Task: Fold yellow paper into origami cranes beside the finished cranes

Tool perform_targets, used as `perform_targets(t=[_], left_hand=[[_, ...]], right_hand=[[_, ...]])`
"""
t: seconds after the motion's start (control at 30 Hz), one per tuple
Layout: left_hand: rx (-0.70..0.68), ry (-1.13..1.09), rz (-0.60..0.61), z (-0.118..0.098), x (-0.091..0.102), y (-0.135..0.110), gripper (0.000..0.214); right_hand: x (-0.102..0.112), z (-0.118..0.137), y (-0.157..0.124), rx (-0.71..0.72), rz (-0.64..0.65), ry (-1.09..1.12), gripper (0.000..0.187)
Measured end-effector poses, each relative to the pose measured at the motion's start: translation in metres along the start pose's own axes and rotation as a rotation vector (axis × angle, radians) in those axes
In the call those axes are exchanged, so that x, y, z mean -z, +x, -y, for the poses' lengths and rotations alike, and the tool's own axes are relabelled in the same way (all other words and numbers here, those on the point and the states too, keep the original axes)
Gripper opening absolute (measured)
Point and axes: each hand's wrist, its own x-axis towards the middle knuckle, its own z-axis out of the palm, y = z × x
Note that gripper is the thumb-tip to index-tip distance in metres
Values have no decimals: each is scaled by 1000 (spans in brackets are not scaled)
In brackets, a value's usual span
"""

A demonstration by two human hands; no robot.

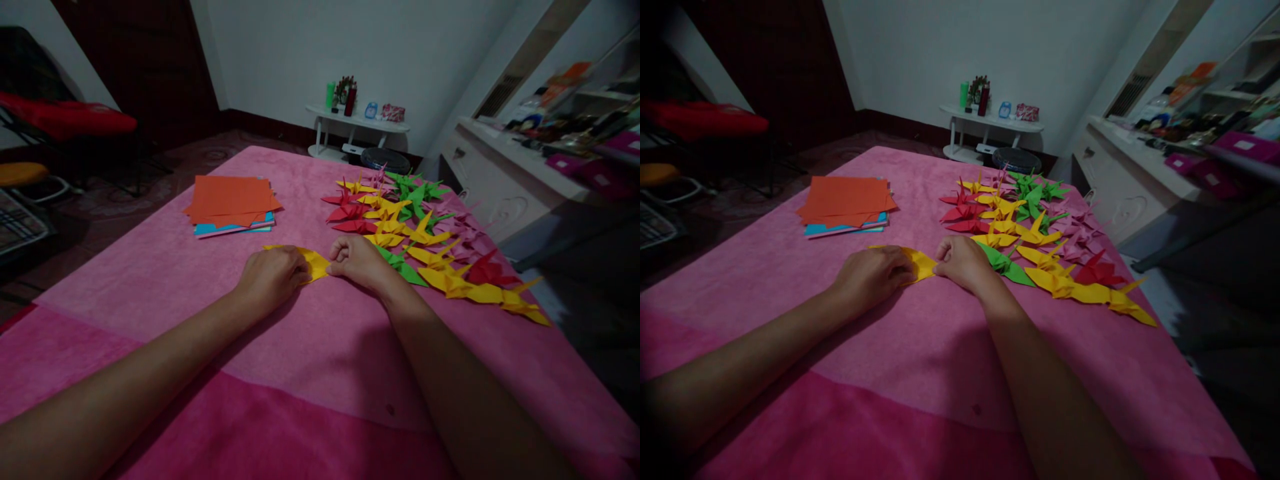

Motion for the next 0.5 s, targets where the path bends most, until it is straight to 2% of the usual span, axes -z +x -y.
perform_targets(t=[0.17,0.33,0.5], left_hand=[[-51,33,-58,-2,-3,-2,17],[-184,97,-71,-1,-7,-3,23],[-300,240,-126,-5,-6,-10,24]], right_hand=[[3,12,-4,-93,-2,-150,14],[0,12,-5,-138,28,-197,10],[-2,8,-6,-133,29,-199,18]])
